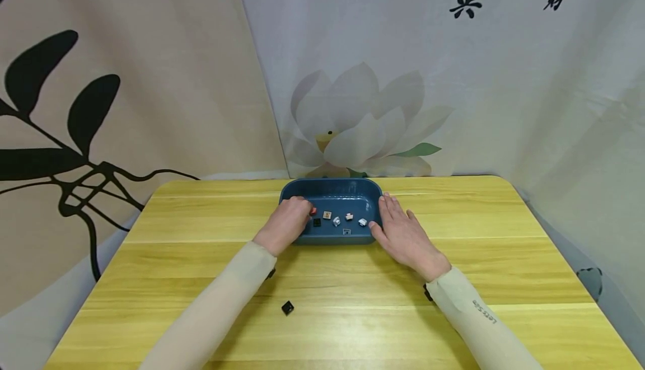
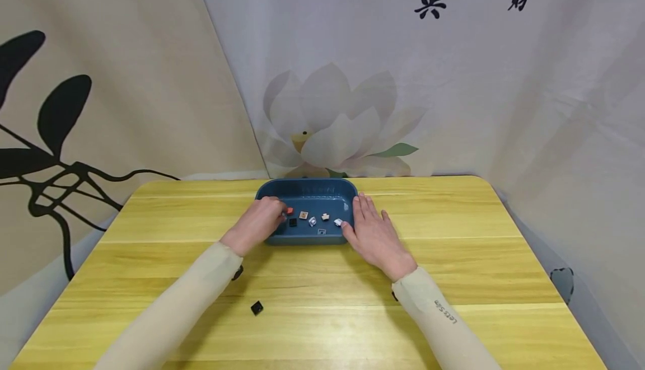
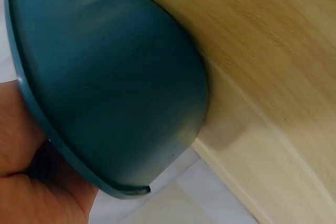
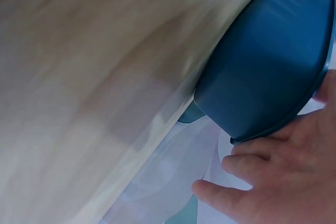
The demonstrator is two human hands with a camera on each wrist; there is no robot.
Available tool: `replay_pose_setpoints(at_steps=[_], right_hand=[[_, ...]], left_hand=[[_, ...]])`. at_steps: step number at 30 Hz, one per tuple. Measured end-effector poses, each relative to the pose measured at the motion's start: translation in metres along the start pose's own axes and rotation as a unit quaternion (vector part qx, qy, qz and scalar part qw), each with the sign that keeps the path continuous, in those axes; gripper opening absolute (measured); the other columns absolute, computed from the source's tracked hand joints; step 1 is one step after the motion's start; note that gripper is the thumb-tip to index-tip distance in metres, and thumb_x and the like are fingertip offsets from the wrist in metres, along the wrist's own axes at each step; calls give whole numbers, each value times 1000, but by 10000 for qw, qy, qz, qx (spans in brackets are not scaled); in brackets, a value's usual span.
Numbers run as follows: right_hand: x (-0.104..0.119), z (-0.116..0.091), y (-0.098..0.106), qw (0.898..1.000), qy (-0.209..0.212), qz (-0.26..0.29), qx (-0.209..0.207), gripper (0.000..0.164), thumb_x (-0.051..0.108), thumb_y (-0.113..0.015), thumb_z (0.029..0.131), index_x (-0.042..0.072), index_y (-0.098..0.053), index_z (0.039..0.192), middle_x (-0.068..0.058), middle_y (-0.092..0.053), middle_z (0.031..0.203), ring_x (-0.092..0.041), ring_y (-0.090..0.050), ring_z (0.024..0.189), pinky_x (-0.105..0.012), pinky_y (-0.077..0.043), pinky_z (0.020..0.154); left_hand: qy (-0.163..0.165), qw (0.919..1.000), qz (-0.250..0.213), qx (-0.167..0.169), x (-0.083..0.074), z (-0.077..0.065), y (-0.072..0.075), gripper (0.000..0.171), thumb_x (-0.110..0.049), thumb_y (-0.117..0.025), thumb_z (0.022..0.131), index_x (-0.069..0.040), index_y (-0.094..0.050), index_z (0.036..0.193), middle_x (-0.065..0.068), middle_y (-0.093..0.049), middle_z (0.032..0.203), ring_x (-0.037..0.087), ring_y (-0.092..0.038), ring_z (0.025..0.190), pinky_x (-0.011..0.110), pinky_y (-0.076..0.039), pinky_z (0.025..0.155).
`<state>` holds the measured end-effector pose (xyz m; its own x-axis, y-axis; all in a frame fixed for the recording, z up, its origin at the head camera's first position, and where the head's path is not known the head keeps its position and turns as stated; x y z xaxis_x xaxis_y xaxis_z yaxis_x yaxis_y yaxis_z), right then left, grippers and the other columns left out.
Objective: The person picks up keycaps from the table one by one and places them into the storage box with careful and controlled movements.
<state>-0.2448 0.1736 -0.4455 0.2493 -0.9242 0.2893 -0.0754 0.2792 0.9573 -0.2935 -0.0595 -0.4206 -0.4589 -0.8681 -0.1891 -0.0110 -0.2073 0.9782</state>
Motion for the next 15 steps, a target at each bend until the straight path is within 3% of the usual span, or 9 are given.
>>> replay_pose_setpoints(at_steps=[9, 15], right_hand=[[1, 0, -1, 10000, 14, -21, 2, 75, 48, -33, 111, -5, -19, 162, -20, -11, 171, -37, -13, 158, -65, -21, 121], [0, -1, 0, 10000, 9, -28, 8, 74, 47, -35, 111, -6, -19, 162, -20, -11, 171, -37, -12, 158, -65, -21, 121]], left_hand=[[94, 9997, -153, 192, 3, 6, -5, 7, -5, -73, 97, -2, -79, 100, 8, -70, 88, 20, -61, 72, 32, -59, 72], [-145, 9997, -60, -206, 0, 1, 5, 12, -13, -72, 100, -3, -79, 99, 8, -72, 89, 19, -64, 75, 34, -61, 75]])
Point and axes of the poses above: each hand's wrist, its own z-axis towards the middle knuckle, its own y-axis out of the back of the hand, x = y × z, the point moved 6 cm from there along z, towards the middle knuckle
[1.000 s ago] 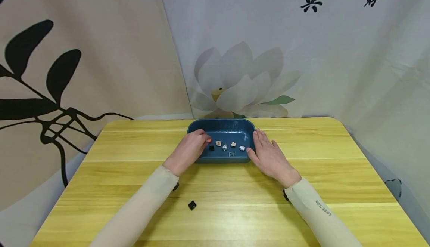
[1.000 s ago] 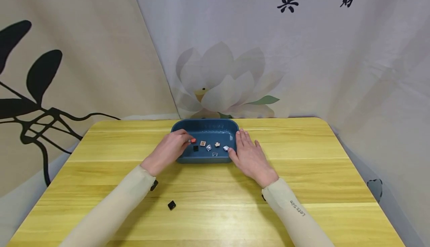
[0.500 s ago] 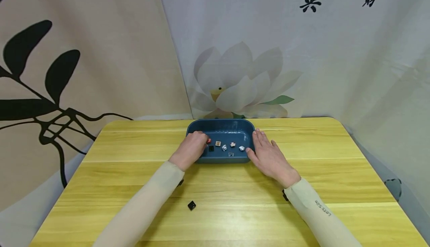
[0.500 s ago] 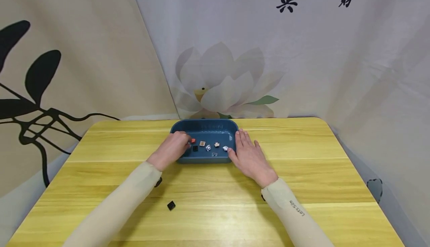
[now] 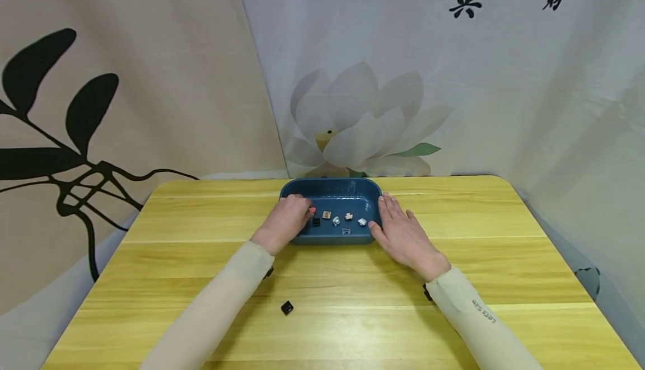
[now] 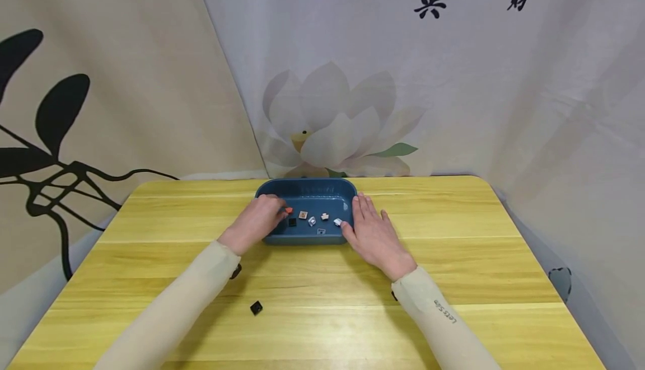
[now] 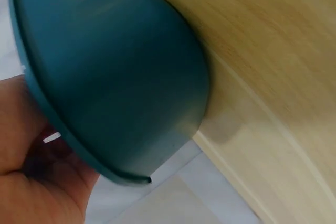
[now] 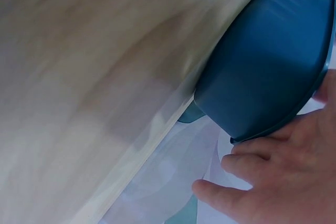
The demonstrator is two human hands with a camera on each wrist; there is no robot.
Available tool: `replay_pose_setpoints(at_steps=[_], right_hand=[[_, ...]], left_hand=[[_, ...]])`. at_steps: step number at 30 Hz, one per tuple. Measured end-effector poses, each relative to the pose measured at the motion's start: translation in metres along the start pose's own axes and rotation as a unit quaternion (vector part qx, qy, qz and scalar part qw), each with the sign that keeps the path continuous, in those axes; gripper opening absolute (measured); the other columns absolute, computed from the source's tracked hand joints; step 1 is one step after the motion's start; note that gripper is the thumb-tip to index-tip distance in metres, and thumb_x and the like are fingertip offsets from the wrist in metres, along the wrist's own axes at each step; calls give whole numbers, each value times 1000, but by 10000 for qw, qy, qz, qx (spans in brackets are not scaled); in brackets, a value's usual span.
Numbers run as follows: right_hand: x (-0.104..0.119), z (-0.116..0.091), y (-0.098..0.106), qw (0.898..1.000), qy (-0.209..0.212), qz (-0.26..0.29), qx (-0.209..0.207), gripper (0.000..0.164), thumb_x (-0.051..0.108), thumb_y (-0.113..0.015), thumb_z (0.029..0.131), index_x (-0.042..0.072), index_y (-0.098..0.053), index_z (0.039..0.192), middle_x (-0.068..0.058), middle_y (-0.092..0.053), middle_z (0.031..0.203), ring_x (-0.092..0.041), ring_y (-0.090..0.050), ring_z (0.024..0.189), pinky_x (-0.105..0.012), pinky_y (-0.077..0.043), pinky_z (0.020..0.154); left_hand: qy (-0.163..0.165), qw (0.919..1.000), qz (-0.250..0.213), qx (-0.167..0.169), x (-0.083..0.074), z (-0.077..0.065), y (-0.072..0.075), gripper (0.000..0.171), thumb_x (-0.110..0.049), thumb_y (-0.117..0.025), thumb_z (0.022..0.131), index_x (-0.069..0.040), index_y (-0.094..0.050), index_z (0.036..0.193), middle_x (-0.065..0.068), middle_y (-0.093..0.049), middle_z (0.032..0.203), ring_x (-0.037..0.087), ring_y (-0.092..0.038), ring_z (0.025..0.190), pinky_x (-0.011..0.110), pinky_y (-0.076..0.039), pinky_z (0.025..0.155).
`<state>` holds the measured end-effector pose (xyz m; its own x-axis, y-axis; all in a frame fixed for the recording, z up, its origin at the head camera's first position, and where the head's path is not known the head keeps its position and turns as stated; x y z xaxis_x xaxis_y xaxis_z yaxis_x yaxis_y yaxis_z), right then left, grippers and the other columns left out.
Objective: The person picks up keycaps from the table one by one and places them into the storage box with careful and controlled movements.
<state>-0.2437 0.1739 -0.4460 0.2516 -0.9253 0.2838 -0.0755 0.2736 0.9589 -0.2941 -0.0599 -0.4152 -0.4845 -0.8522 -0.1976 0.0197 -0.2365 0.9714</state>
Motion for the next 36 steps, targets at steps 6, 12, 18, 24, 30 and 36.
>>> replay_pose_setpoints(at_steps=[6, 12, 18, 24, 30, 36], right_hand=[[0, 0, 1, 9999, 42, -48, -82, 74, 46, -36, 111, -7, -20, 161, -21, -13, 170, -38, -14, 157, -66, -21, 120], [0, 1, 1, 10000, 41, -34, -80, 74, 45, -36, 111, -6, -20, 161, -21, -13, 170, -38, -14, 157, -66, -21, 120], [0, 0, 1, 10000, 8, -76, -7, 75, 47, -34, 111, -6, -19, 161, -20, -12, 171, -38, -15, 157, -65, -21, 121], [-1, 0, 1, 10000, 33, -54, -15, 75, 47, -34, 111, -6, -19, 162, -21, -12, 171, -38, -14, 157, -66, -21, 121], [-1, 1, 0, 10000, 24, -61, -13, 75, 47, -34, 111, -6, -18, 162, -21, -12, 171, -38, -13, 157, -66, -20, 121], [0, 1, 0, 10000, 28, -68, -20, 75, 47, -34, 111, -6, -18, 162, -21, -12, 171, -38, -14, 157, -65, -21, 121]], left_hand=[[-332, 9975, 71, -626, 0, -16, 13, 26, -25, -71, 101, -1, -77, 111, 15, -74, 110, 28, -72, 98, 41, -61, 88], [-404, 9961, -90, -773, 1, -35, 19, 41, -38, -68, 101, -3, -73, 123, 16, -70, 124, 32, -70, 109, 46, -58, 94], [-477, 9953, -47, -845, 0, -48, 21, 51, -48, -65, 101, -7, -70, 132, 14, -66, 135, 33, -66, 119, 52, -53, 102], [-849, 9910, 262, -1005, -8, -61, 22, 54, -51, -65, 100, -12, -67, 137, 11, -63, 141, 33, -60, 128, 61, -42, 110], [-1255, 9856, 329, -1087, -17, -72, 22, 57, -50, -68, 98, -11, -65, 140, 9, -59, 147, 31, -57, 132, 65, -39, 111], [-1542, 9831, 321, -933, -24, -87, 19, 61, -53, -69, 97, -13, -63, 143, 8, -47, 159, 32, -49, 141, 65, -38, 112]])
Point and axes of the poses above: each hand's wrist, its own z-axis towards the middle knuckle, its own y-axis out of the back of the hand, x = y × z, the point moved 6 cm from there along z, towards the middle knuckle
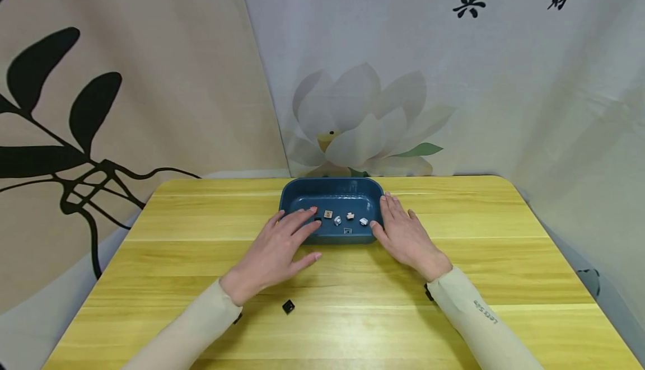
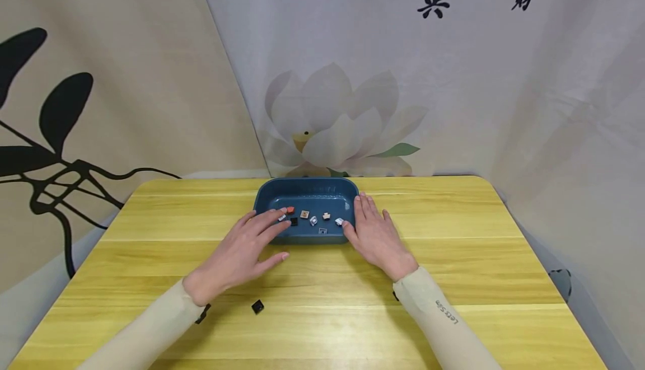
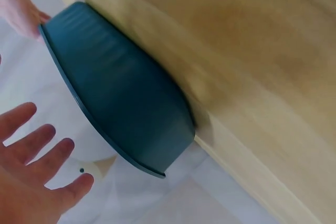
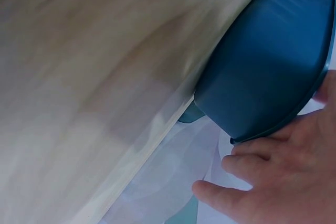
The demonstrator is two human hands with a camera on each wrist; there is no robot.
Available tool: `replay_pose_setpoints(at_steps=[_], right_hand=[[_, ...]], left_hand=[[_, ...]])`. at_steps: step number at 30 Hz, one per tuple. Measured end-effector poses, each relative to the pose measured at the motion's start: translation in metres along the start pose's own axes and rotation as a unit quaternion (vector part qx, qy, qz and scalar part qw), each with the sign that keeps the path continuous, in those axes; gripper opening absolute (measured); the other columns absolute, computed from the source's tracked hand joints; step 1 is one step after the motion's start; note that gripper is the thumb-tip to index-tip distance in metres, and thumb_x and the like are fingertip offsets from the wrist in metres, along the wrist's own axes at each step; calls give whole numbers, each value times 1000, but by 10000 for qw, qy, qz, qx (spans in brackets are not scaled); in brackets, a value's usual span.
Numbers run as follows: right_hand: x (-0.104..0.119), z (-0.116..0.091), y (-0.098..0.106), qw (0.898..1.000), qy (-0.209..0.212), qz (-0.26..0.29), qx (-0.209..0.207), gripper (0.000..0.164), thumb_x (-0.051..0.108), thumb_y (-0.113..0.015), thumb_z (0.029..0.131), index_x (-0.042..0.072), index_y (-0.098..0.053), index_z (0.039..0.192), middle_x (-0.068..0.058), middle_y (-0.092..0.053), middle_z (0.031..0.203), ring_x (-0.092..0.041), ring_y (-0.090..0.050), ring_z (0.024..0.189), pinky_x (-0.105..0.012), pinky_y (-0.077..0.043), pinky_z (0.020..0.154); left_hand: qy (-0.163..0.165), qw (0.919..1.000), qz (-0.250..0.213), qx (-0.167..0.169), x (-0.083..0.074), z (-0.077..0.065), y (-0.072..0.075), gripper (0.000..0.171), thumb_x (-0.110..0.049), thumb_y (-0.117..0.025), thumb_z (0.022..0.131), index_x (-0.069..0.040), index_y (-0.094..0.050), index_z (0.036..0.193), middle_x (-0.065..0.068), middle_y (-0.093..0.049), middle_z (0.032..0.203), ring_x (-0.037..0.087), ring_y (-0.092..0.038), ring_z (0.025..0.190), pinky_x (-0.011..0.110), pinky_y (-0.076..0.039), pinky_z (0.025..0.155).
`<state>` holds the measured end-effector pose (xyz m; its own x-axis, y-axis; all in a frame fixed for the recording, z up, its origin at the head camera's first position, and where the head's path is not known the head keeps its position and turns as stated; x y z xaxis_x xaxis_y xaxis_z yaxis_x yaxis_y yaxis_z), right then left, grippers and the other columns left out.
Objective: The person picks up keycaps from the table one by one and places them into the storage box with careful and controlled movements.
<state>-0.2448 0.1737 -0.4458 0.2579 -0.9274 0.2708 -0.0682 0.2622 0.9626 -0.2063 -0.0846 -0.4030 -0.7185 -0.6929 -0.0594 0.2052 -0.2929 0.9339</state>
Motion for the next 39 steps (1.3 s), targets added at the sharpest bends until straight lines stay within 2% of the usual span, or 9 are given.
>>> replay_pose_setpoints(at_steps=[10, 14, 19, 28, 33, 39], right_hand=[[0, 0, 0, 10000, 19, 30, -79, 74, 45, -37, 111, -7, -20, 161, -21, -13, 170, -38, -14, 157, -65, -21, 121], [0, 0, 0, 10000, 27, 36, -76, 74, 45, -37, 111, -7, -20, 161, -21, -13, 170, -38, -14, 157, -66, -21, 121], [0, 0, 0, 10000, 32, 32, -68, 74, 45, -37, 111, -7, -20, 161, -21, -13, 170, -38, -14, 157, -66, -21, 120], [-1, 0, 0, 10000, 20, 28, -8, 75, 48, -33, 111, -6, -19, 162, -21, -12, 170, -38, -13, 157, -65, -20, 121], [0, -1, 0, 10000, 19, 68, -29, 75, 47, -34, 111, -6, -20, 161, -21, -12, 170, -37, -12, 158, -65, -20, 121], [0, 0, 0, 10000, 22, 45, -44, 74, 46, -36, 111, -6, -20, 161, -21, -12, 170, -37, -12, 158, -65, -21, 121]], left_hand=[[-530, 9975, -72, 467, -16, -19, -6, 75, -62, -66, 95, -19, -50, 154, 7, -31, 168, 33, -33, 152, 66, -33, 115], [-782, 9938, -46, 789, -21, -27, -10, 78, -65, -62, 96, -21, -45, 158, 6, -20, 172, 32, -22, 156, 66, -30, 116], [-1020, 9888, -14, 1092, -25, -37, -12, 79, -67, -60, 96, -24, -41, 160, 3, -11, 174, 30, -16, 158, 65, -27, 118], [-1252, 9758, -43, 1790, -26, -54, -21, 81, -70, -53, 97, -27, -36, 163, 2, -9, 174, 32, -15, 158, 63, -29, 118], [-1460, 9723, -95, 1824, -24, -64, -24, 78, -69, -53, 98, -26, -39, 161, 4, -13, 174, 34, -24, 156, 60, -35, 116], [-1710, 9658, -14, 1949, -24, -70, -26, 68, -64, -54, 100, -28, -46, 157, 7, -25, 170, 32, -37, 150, 56, -42, 113]])
Point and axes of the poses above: each hand's wrist, its own z-axis towards the middle knuckle, its own y-axis out of the back of the hand, x = y × z, the point moved 6 cm from there along z, towards the middle knuckle
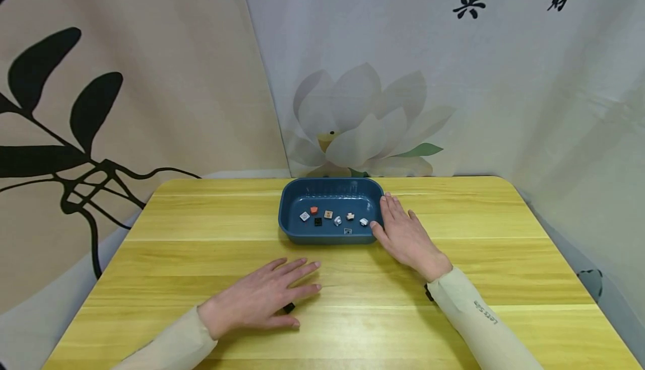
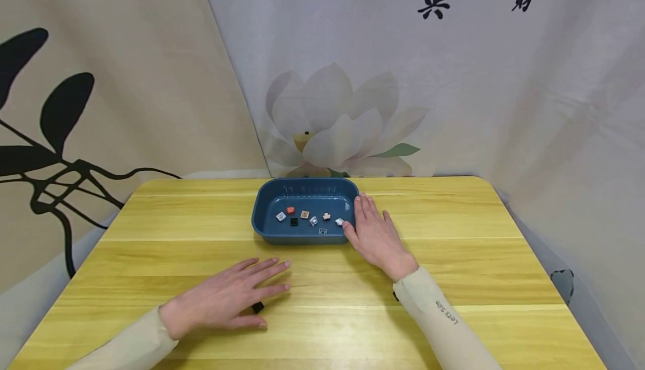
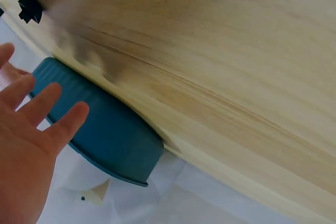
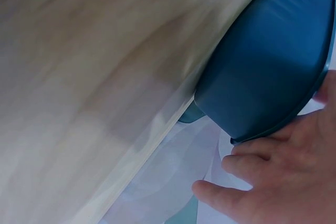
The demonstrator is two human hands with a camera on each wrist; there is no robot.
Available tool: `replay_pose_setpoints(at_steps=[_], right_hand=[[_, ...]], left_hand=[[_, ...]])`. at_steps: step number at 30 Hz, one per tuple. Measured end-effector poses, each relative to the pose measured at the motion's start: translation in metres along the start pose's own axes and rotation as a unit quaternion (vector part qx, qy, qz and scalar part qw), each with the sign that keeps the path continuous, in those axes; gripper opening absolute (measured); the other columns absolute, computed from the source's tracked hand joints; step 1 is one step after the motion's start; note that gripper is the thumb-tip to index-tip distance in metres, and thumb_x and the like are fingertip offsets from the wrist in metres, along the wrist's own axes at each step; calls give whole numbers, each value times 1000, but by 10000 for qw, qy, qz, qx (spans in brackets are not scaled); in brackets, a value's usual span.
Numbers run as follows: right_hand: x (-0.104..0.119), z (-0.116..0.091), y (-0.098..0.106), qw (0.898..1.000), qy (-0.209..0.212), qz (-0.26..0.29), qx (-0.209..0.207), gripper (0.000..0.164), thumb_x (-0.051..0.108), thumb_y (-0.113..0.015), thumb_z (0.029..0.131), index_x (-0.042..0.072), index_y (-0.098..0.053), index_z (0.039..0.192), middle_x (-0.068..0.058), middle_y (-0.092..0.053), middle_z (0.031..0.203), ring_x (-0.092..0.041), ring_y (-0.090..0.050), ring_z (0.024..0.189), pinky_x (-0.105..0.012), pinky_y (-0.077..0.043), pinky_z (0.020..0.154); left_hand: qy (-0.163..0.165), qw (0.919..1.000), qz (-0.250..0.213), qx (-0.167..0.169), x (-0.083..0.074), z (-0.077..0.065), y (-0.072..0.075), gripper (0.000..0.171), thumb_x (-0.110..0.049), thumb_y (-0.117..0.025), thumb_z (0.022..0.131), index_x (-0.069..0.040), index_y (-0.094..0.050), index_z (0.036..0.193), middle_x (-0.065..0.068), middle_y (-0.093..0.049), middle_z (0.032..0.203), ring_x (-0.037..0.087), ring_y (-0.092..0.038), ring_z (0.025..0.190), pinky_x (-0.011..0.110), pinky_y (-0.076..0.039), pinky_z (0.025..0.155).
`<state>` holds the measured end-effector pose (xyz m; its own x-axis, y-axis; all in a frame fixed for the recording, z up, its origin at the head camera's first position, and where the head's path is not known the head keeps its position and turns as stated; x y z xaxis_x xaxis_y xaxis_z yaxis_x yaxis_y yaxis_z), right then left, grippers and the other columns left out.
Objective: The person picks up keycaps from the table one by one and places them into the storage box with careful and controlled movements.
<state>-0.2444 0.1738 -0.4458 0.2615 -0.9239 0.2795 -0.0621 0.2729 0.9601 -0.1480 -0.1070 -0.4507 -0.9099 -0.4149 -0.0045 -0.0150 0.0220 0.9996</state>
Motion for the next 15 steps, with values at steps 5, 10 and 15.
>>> replay_pose_setpoints(at_steps=[5, 10, 15], right_hand=[[0, 0, 0, 10000, -2, 6, 2, 75, 46, -35, 111, -6, -20, 161, -21, -12, 170, -37, -13, 157, -65, -21, 121], [0, 0, 0, 10000, 6, 6, 0, 75, 46, -36, 111, -6, -20, 161, -21, -13, 170, -37, -13, 157, -65, -21, 121], [0, 0, 0, 10000, 1, -3, -23, 75, 46, -36, 111, -6, -20, 161, -21, -13, 170, -37, -14, 157, -65, -21, 121]], left_hand=[[-2, 9998, 44, 191, 0, -1, -1, 58, -56, -58, 102, -28, -52, 152, 4, -43, 161, 26, -50, 139, 52, -47, 109], [-34, 9996, 106, 250, 0, -1, -2, 50, -48, -64, 101, -27, -59, 146, 1, -56, 148, 21, -58, 127, 46, -50, 106], [-142, 9997, 192, 41, -2, -4, -1, 36, -42, -70, 99, -26, -69, 131, -4, -64, 126, 16, -62, 111, 39, -54, 97]])
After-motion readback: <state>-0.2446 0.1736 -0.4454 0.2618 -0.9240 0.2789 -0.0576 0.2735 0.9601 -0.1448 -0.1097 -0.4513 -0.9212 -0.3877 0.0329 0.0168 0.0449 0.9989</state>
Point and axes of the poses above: each hand's wrist, its own z-axis towards the middle knuckle, its own y-axis out of the back of the hand, x = y × z, the point moved 6 cm from there along z, towards the middle knuckle
